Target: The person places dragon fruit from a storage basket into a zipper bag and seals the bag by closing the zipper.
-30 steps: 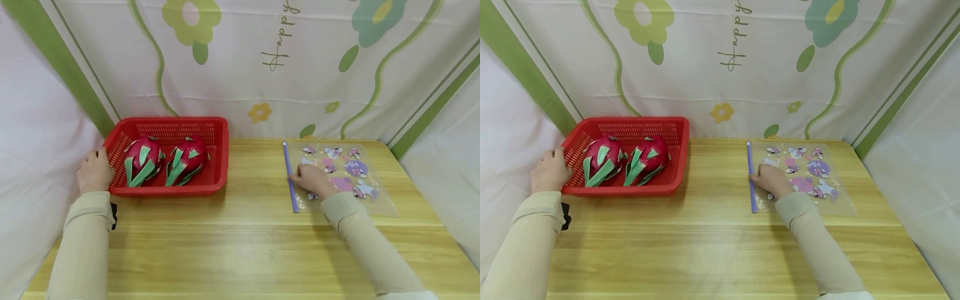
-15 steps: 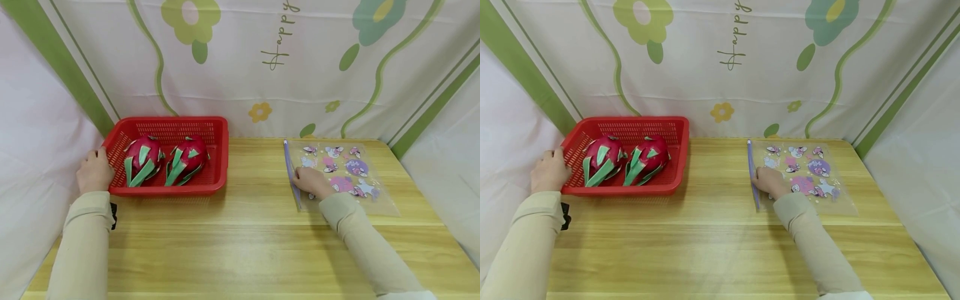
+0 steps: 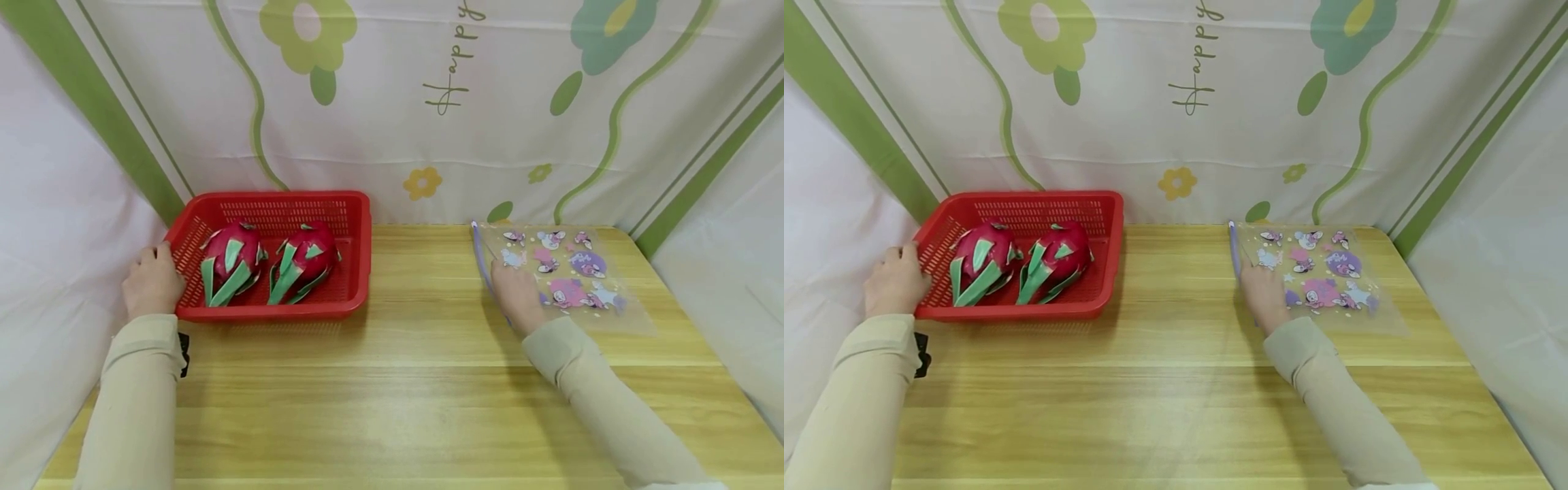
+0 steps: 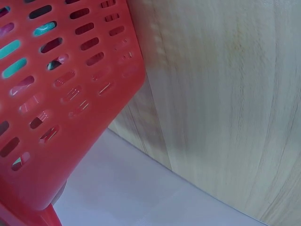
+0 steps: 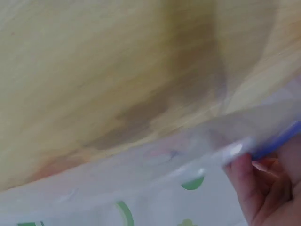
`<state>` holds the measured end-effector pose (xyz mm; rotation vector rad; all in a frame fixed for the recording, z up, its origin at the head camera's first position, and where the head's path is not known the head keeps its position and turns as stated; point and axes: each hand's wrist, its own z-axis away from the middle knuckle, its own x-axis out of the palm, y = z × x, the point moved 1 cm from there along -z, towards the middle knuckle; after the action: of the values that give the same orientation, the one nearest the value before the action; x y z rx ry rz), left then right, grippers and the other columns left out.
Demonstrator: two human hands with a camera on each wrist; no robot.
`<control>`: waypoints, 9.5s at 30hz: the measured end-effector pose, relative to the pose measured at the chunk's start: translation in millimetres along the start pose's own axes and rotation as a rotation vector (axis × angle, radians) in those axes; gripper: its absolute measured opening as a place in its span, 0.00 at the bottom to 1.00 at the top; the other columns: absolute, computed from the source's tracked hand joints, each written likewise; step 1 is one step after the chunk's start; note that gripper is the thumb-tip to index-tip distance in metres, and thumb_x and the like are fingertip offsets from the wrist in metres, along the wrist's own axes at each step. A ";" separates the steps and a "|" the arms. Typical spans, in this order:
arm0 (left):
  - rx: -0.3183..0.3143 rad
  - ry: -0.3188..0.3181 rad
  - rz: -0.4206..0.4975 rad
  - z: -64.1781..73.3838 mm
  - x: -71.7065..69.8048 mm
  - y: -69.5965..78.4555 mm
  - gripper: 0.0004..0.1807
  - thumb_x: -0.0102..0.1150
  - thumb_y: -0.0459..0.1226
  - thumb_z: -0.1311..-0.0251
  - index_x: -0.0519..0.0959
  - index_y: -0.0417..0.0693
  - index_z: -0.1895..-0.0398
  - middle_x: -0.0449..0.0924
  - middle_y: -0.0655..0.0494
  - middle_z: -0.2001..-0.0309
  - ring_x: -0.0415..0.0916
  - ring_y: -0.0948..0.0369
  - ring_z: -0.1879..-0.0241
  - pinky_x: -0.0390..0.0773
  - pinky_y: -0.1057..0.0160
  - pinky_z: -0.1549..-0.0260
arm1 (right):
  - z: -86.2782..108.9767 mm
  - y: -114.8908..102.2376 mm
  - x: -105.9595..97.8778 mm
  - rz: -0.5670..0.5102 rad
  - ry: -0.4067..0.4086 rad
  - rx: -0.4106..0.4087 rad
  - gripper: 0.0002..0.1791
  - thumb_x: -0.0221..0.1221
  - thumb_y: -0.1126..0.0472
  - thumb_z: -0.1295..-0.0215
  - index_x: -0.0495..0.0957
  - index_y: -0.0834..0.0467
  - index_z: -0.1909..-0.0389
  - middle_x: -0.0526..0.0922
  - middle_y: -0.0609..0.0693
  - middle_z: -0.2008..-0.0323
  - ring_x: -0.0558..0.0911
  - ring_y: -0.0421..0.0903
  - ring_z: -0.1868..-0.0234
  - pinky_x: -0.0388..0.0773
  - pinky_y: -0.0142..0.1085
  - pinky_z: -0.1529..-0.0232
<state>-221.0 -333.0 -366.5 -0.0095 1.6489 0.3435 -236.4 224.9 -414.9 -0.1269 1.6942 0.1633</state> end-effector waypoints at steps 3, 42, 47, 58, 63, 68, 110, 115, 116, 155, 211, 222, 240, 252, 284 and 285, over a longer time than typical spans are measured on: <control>-0.002 0.001 0.002 0.5 0.5 -1.0 0.31 0.44 0.31 0.41 0.52 0.25 0.36 0.55 0.19 0.44 0.59 0.25 0.52 0.68 0.29 0.59 | 2.1 -0.5 -1.6 0.027 0.062 -0.010 0.05 0.52 0.75 0.41 0.74 0.70 0.75 0.81 0.65 0.79 0.79 0.59 0.79 0.78 0.50 0.79; 0.001 0.022 0.011 0.7 3.1 -0.6 0.31 0.44 0.30 0.42 0.53 0.25 0.36 0.57 0.20 0.45 0.61 0.26 0.53 0.69 0.30 0.60 | 8.8 11.4 -23.2 -0.175 -0.010 0.092 0.44 0.59 0.64 0.43 0.48 0.78 0.32 0.46 0.74 0.29 0.48 0.78 0.32 0.47 0.67 0.32; -0.001 0.025 0.016 1.3 2.2 -1.0 0.31 0.43 0.30 0.42 0.53 0.25 0.36 0.57 0.20 0.44 0.60 0.26 0.52 0.68 0.30 0.59 | 6.2 10.4 -22.7 -0.295 -0.049 0.127 0.50 0.58 0.70 0.49 0.39 0.78 0.31 0.36 0.74 0.28 0.41 0.81 0.32 0.46 0.70 0.35; -0.004 0.017 0.018 0.2 0.6 -1.9 0.31 0.43 0.30 0.41 0.52 0.25 0.35 0.56 0.20 0.43 0.60 0.26 0.52 0.68 0.30 0.59 | 7.0 5.4 -26.6 -0.329 -0.043 0.149 0.55 0.58 0.68 0.47 0.29 0.74 0.29 0.26 0.71 0.28 0.38 0.81 0.32 0.48 0.69 0.36; -0.010 0.011 0.026 -0.7 0.2 -1.8 0.32 0.43 0.30 0.41 0.52 0.26 0.33 0.56 0.20 0.42 0.59 0.26 0.49 0.68 0.29 0.57 | 6.8 5.7 -26.4 -0.311 0.007 0.132 0.55 0.59 0.68 0.52 0.34 0.74 0.29 0.33 0.72 0.27 0.41 0.78 0.30 0.47 0.66 0.32; -0.022 -0.010 0.042 -0.2 -1.6 -2.0 0.33 0.44 0.31 0.40 0.51 0.27 0.32 0.55 0.20 0.41 0.58 0.27 0.47 0.67 0.29 0.54 | 7.0 6.5 -27.5 -0.302 0.040 0.120 0.52 0.55 0.70 0.54 0.37 0.73 0.28 0.35 0.71 0.26 0.40 0.71 0.27 0.42 0.63 0.29; -0.144 0.093 0.098 -8.0 -17.8 31.7 0.27 0.34 0.39 0.34 0.63 0.23 0.42 0.61 0.18 0.45 0.58 0.27 0.46 0.59 0.35 0.45 | 1.0 1.4 -27.1 -0.503 -0.019 0.188 0.59 0.51 0.73 0.56 0.23 0.63 0.27 0.20 0.59 0.26 0.28 0.71 0.28 0.32 0.67 0.31; -0.032 0.253 0.179 -12.0 -19.8 64.4 0.25 0.37 0.35 0.35 0.65 0.30 0.37 0.66 0.23 0.41 0.61 0.31 0.42 0.58 0.37 0.40 | 1.3 1.6 -26.1 -0.495 -0.029 0.190 0.59 0.52 0.72 0.56 0.24 0.63 0.27 0.22 0.59 0.25 0.29 0.70 0.27 0.34 0.67 0.31; -0.004 0.270 0.181 -12.3 -19.8 71.1 0.25 0.38 0.35 0.35 0.67 0.32 0.38 0.67 0.24 0.42 0.62 0.31 0.42 0.59 0.37 0.40 | 1.2 1.6 -25.9 -0.492 -0.029 0.190 0.59 0.52 0.72 0.56 0.24 0.63 0.27 0.22 0.59 0.25 0.30 0.70 0.27 0.34 0.67 0.31; 0.270 -0.367 0.138 -3.7 45.7 135.9 0.56 0.65 0.51 0.46 0.37 0.52 0.24 0.46 0.26 0.30 0.51 0.30 0.33 0.63 0.30 0.42 | 2.0 -1.9 -21.6 -0.424 -0.151 0.133 0.57 0.51 0.70 0.53 0.25 0.66 0.27 0.23 0.63 0.26 0.35 0.74 0.28 0.38 0.68 0.32; 0.168 -0.254 0.381 -9.8 45.2 133.6 0.41 0.54 0.54 0.40 0.55 0.47 0.28 0.63 0.35 0.33 0.63 0.39 0.40 0.68 0.39 0.43 | 3.5 0.5 -22.9 -0.416 -0.134 0.134 0.56 0.49 0.71 0.53 0.23 0.65 0.27 0.24 0.63 0.26 0.35 0.74 0.28 0.39 0.68 0.32; 0.074 -0.150 0.482 -6.8 35.3 133.5 0.44 0.57 0.55 0.43 0.54 0.44 0.29 0.65 0.34 0.35 0.69 0.41 0.43 0.72 0.41 0.46 | 3.3 2.0 -24.4 -0.402 -0.086 0.127 0.59 0.53 0.71 0.56 0.24 0.65 0.27 0.23 0.62 0.26 0.26 0.69 0.27 0.29 0.65 0.30; 0.095 -0.017 0.521 -6.6 2.9 152.5 0.40 0.56 0.57 0.43 0.61 0.52 0.29 0.69 0.44 0.34 0.70 0.46 0.44 0.72 0.43 0.45 | 1.0 3.3 -30.9 -0.508 -0.108 0.180 0.61 0.51 0.73 0.52 0.16 0.56 0.28 0.15 0.54 0.27 0.21 0.72 0.31 0.30 0.72 0.36; 0.128 -0.002 0.615 -0.6 -2.6 182.7 0.37 0.59 0.59 0.45 0.66 0.59 0.32 0.74 0.47 0.37 0.71 0.49 0.46 0.75 0.48 0.48 | 3.3 -0.4 -38.1 -0.514 -0.084 0.183 0.60 0.52 0.72 0.52 0.19 0.57 0.27 0.20 0.56 0.26 0.26 0.73 0.29 0.35 0.73 0.36; 0.273 -0.245 0.733 27.7 19.0 283.0 0.35 0.65 0.51 0.48 0.69 0.57 0.35 0.74 0.50 0.40 0.70 0.52 0.44 0.82 0.52 0.54 | 0.6 -17.2 -49.3 -0.505 -0.038 0.142 0.57 0.53 0.70 0.53 0.27 0.62 0.26 0.28 0.62 0.25 0.34 0.75 0.29 0.42 0.69 0.33; 0.284 -0.247 0.731 28.5 20.6 285.8 0.35 0.65 0.52 0.48 0.70 0.57 0.35 0.74 0.50 0.40 0.71 0.52 0.45 0.83 0.53 0.55 | 0.6 -17.3 -49.0 -0.506 -0.037 0.141 0.57 0.53 0.70 0.52 0.27 0.62 0.26 0.27 0.62 0.25 0.34 0.75 0.29 0.42 0.69 0.33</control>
<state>-255.3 -49.8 -326.6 0.8332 1.3935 0.6282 -226.4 207.5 -367.0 -0.4369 1.5799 -0.3289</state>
